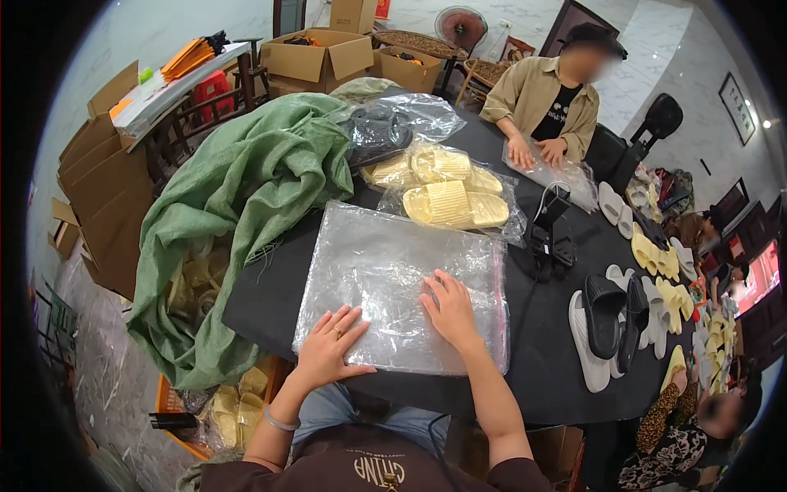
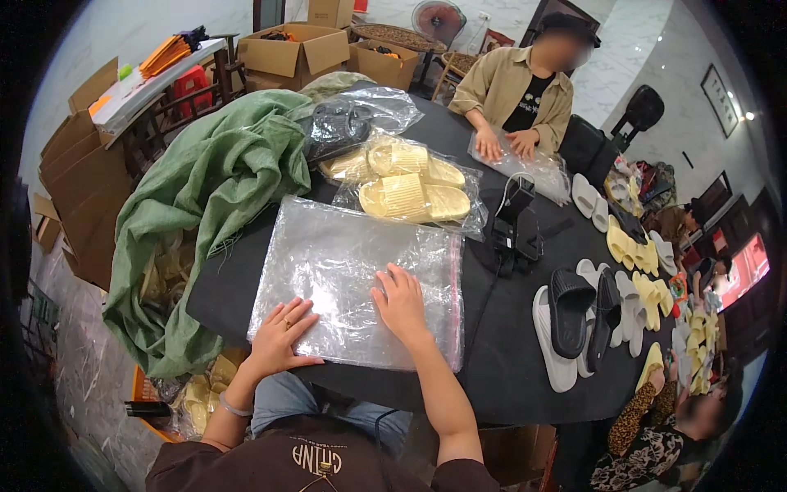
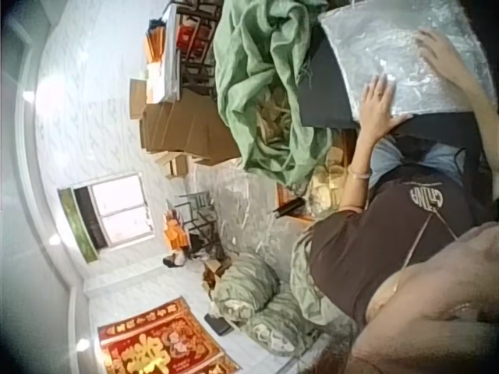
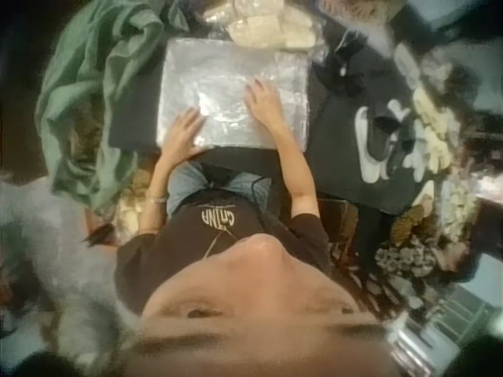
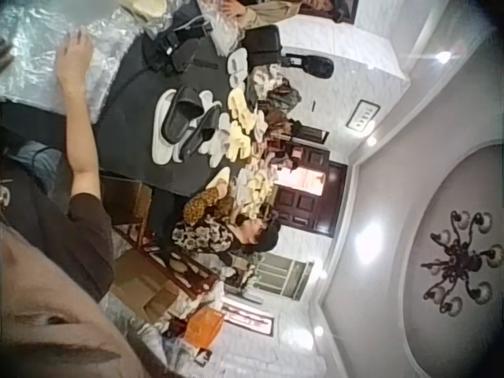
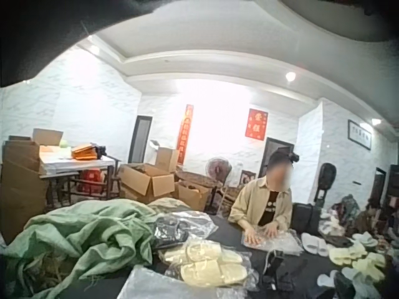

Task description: The person packs pairs of yellow, white, and black plastic slippers into clear plastic bags. They retrieve slippers from a green sack, place them on a table, and seal them in packaging. Another person is visible in the background performing similar tasks.

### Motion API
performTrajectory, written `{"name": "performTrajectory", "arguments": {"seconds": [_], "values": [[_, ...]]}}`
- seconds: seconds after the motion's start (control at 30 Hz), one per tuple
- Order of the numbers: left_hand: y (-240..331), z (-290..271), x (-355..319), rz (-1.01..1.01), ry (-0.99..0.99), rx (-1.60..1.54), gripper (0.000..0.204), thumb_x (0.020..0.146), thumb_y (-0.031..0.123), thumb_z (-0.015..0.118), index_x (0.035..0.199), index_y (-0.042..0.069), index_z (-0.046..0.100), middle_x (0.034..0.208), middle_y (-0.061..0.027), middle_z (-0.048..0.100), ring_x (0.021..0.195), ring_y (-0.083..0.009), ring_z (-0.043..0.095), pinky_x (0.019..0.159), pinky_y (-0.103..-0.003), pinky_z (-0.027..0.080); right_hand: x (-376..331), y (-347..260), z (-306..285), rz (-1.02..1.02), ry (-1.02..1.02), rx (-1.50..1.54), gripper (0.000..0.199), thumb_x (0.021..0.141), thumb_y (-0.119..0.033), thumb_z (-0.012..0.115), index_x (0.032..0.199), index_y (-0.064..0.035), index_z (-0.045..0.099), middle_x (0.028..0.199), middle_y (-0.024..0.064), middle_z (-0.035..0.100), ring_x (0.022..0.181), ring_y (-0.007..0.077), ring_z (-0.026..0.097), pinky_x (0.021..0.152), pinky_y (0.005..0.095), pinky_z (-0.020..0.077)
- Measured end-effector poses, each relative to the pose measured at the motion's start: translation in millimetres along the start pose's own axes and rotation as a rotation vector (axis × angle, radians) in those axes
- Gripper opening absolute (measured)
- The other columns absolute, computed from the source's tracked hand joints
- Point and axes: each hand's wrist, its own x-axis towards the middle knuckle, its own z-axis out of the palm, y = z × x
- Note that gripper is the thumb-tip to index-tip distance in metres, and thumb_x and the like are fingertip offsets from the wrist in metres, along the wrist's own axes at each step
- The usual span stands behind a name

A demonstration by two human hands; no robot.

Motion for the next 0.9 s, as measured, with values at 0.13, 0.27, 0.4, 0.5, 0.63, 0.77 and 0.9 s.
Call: {"name": "performTrajectory", "arguments": {"seconds": [0.13, 0.27, 0.4, 0.5, 0.63, 0.77, 0.9], "values": [[0.1, 1.0, 0.2, 0.000, 0.000, -0.003, 0.079, 0.069, 0.059, 0.073, 0.130, 0.011, 0.055, 0.141, -0.0121, 0.047, 0.133, -0.0310, 0.042, 0.109, -0.048, 0.032, 0.5, 2.1, 0.9, 0.013, -0.023, 0.018, 0.036, 0.088, -0.026, 0.062, 0.119, -0.0079, 0.059, 0.130, 0.0141, 0.051, 0.122, 0.0320, 0.047, 0.104, 0.0528, 0.0347], [5.7, -10.3, 0.1, -0.020, 0.042, -0.225, 0.075, 0.070, 0.049, 0.077, 0.130, 0.009, 0.055, 0.141, -0.0140, 0.047, 0.133, -0.0325, 0.041, 0.109, -0.047, 0.032, 0.2, -1.9, 0.1, 0.025, -0.047, 0.043, 0.035, 0.088, -0.025, 0.062, 0.118, -0.0072, 0.060, 0.129, 0.0144, 0.052, 0.122, 0.0322, 0.048, 0.104, 0.0524, 0.0347], [-8.9, -33.2, -10.7, -0.215, 0.285, -0.562, 0.060, 0.077, 0.029, 0.077, 0.128, 0.006, 0.056, 0.137, -0.0157, 0.050, 0.129, -0.0322, 0.045, 0.108, -0.043, 0.034, 0.7, -0.1, -3.1, 0.017, -0.054, 0.053, 0.036, 0.087, -0.023, 0.063, 0.118, -0.0056, 0.060, 0.129, 0.0152, 0.052, 0.121, 0.0332, 0.048, 0.104, 0.0502, 0.0345], [-31.9, -28.7, -12.6, -0.712, 0.478, -0.450, 0.048, 0.084, 0.019, 0.070, 0.124, -0.002, 0.055, 0.119, -0.0184, 0.058, 0.106, -0.0274, 0.059, 0.088, -0.037, 0.048, 1.1, -3.7, -5.4, -0.010, -0.034, 0.047, 0.034, 0.086, -0.020, 0.064, 0.117, -0.0049, 0.061, 0.129, 0.0154, 0.052, 0.118, 0.0346, 0.049, 0.102, 0.0456, 0.0373], [-43.7, -26.1, -10.4, -0.811, 0.293, -0.458, 0.048, 0.088, 0.024, 0.067, 0.125, -0.004, 0.054, 0.113, -0.0182, 0.059, 0.090, -0.0243, 0.061, 0.081, -0.037, 0.049, 1.5, -5.5, -3.8, -0.004, -0.042, 0.063, 0.036, 0.086, -0.021, 0.064, 0.117, -0.0041, 0.061, 0.129, 0.0158, 0.052, 0.119, 0.0341, 0.048, 0.105, 0.0464, 0.0347], [-37.5, -28.6, 6.0, -0.800, 0.185, -0.275, 0.055, 0.089, 0.033, 0.065, 0.123, -0.008, 0.051, 0.105, -0.0220, 0.061, 0.095, -0.0343, 0.061, 0.085, -0.041, 0.048, 2.1, -1.6, -3.7, -0.022, -0.024, 0.055, 0.033, 0.087, -0.019, 0.064, 0.117, -0.0047, 0.061, 0.129, 0.0163, 0.053, 0.118, 0.0353, 0.050, 0.101, 0.0442, 0.0383], [-38.5, -27.1, 21.9, -0.845, 0.055, -0.238, 0.052, 0.088, 0.035, 0.065, 0.115, -0.008, 0.054, 0.110, -0.0241, 0.058, 0.099, -0.0381, 0.058, 0.086, -0.044, 0.047, 0.2, 0.7, -3.9, 0.004, -0.033, 0.055, 0.035, 0.086, -0.022, 0.064, 0.117, -0.0052, 0.061, 0.129, 0.0161, 0.052, 0.119, 0.0341, 0.049, 0.103, 0.0464, 0.0361]]}}
